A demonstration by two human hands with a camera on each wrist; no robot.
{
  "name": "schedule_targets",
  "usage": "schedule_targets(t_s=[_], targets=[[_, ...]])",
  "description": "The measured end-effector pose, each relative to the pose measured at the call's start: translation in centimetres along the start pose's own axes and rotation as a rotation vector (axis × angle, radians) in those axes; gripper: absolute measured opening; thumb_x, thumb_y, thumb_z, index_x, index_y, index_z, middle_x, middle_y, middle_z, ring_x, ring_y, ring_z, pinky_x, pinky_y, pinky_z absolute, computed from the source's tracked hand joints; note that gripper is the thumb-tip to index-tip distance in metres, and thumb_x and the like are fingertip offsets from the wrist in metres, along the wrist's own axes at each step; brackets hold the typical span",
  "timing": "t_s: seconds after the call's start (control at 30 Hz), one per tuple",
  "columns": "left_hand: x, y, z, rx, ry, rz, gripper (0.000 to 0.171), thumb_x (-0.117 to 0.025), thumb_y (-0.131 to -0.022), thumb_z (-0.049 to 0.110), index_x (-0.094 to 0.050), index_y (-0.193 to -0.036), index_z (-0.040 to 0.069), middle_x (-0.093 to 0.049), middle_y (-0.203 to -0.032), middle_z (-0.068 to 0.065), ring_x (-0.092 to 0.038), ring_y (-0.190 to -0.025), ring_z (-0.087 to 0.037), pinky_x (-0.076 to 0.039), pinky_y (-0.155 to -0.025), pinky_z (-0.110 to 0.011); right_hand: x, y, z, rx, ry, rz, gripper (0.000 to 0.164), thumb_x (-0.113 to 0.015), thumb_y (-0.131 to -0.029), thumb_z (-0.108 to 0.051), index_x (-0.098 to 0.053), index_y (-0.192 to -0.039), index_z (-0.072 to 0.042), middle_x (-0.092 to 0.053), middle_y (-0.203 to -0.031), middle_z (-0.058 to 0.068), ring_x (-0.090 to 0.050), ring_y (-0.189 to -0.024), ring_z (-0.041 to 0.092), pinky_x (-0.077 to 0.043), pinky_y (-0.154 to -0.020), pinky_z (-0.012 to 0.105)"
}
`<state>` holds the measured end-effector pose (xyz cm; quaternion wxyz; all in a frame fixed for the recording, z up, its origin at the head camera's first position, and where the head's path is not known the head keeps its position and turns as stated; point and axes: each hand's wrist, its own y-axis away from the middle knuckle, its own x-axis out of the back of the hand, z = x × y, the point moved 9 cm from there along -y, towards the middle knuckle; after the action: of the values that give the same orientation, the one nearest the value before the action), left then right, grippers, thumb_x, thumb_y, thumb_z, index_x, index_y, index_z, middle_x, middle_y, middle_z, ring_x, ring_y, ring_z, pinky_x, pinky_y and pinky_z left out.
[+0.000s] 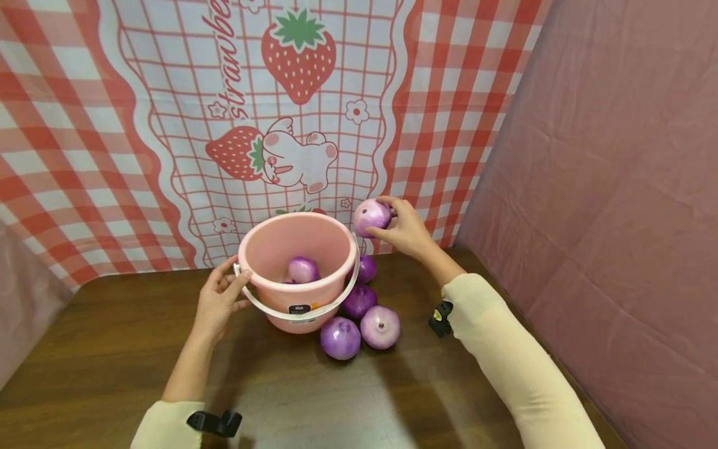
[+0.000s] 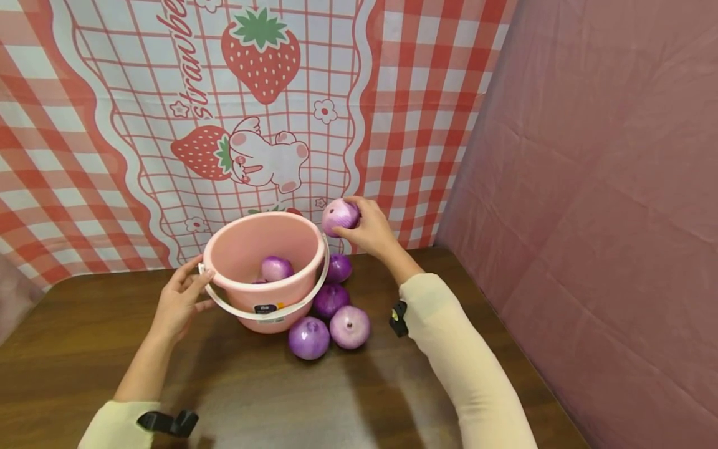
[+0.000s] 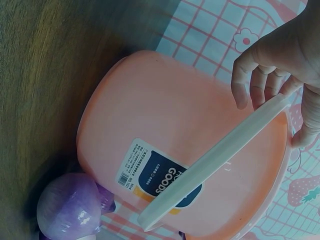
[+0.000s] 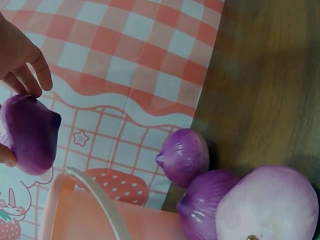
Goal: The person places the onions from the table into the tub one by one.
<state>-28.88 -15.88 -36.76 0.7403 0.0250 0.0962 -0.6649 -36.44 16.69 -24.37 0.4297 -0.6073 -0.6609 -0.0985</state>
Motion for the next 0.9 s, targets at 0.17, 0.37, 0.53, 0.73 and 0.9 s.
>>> schedule_targets(t_s=[0.17,0.37,0.53,0.73,0.9], targets=[[-0.1,0.0,0.2,-0.010,0.000,-0.004,0.056,-0.059,-0.093,0.017,-0.034,-0.142,0.006,-0.058,-0.083,0.012,-0.059,-0.071,-0.001,-0.058,-0.062,-0.021,-0.2,-0.1,-0.6,0.004,0.026,-0.001,0.067,-0.078,-0.075,-0.030,-0.049,-0.131,-0.008,-0.049,-0.125,0.017,-0.054,-0.108,0.028,-0.055,-0.084,0.041],[-0.1,0.1,0.1,-0.002,-0.013,0.000,0.057,-0.058,-0.093,0.016,-0.033,-0.143,0.006,-0.058,-0.084,0.012,-0.059,-0.069,-0.001,-0.059,-0.062,-0.022,-0.5,-0.3,-1.2,0.014,0.022,0.000,0.067,-0.078,-0.076,-0.032,-0.049,-0.132,-0.009,-0.053,-0.123,0.013,-0.054,-0.104,0.024,-0.055,-0.082,0.039],[-0.1,0.1,0.0,0.005,-0.019,-0.008,0.056,-0.056,-0.094,0.015,-0.032,-0.144,0.007,-0.058,-0.082,0.013,-0.059,-0.070,-0.001,-0.058,-0.063,-0.021,-0.8,-0.3,-1.6,0.007,0.010,0.007,0.067,-0.078,-0.076,-0.031,-0.049,-0.132,-0.010,-0.053,-0.121,0.012,-0.054,-0.102,0.024,-0.053,-0.078,0.035],[-0.1,0.2,0.1,0.007,-0.015,-0.002,0.054,-0.056,-0.094,0.014,-0.033,-0.143,0.007,-0.057,-0.081,0.013,-0.059,-0.069,-0.001,-0.058,-0.062,-0.021,-1.4,-0.5,-2.1,0.020,-0.003,0.003,0.068,-0.079,-0.075,-0.029,-0.049,-0.132,-0.009,-0.053,-0.121,0.014,-0.055,-0.105,0.025,-0.052,-0.082,0.036],[-0.2,0.2,0.2,0.001,-0.016,-0.003,0.053,-0.055,-0.094,0.013,-0.034,-0.143,0.008,-0.058,-0.081,0.013,-0.059,-0.068,-0.001,-0.058,-0.062,-0.021,-1.9,-0.7,-2.4,0.035,0.005,-0.005,0.067,-0.078,-0.076,-0.030,-0.049,-0.132,-0.009,-0.054,-0.124,0.014,-0.053,-0.111,0.028,-0.050,-0.091,0.043]])
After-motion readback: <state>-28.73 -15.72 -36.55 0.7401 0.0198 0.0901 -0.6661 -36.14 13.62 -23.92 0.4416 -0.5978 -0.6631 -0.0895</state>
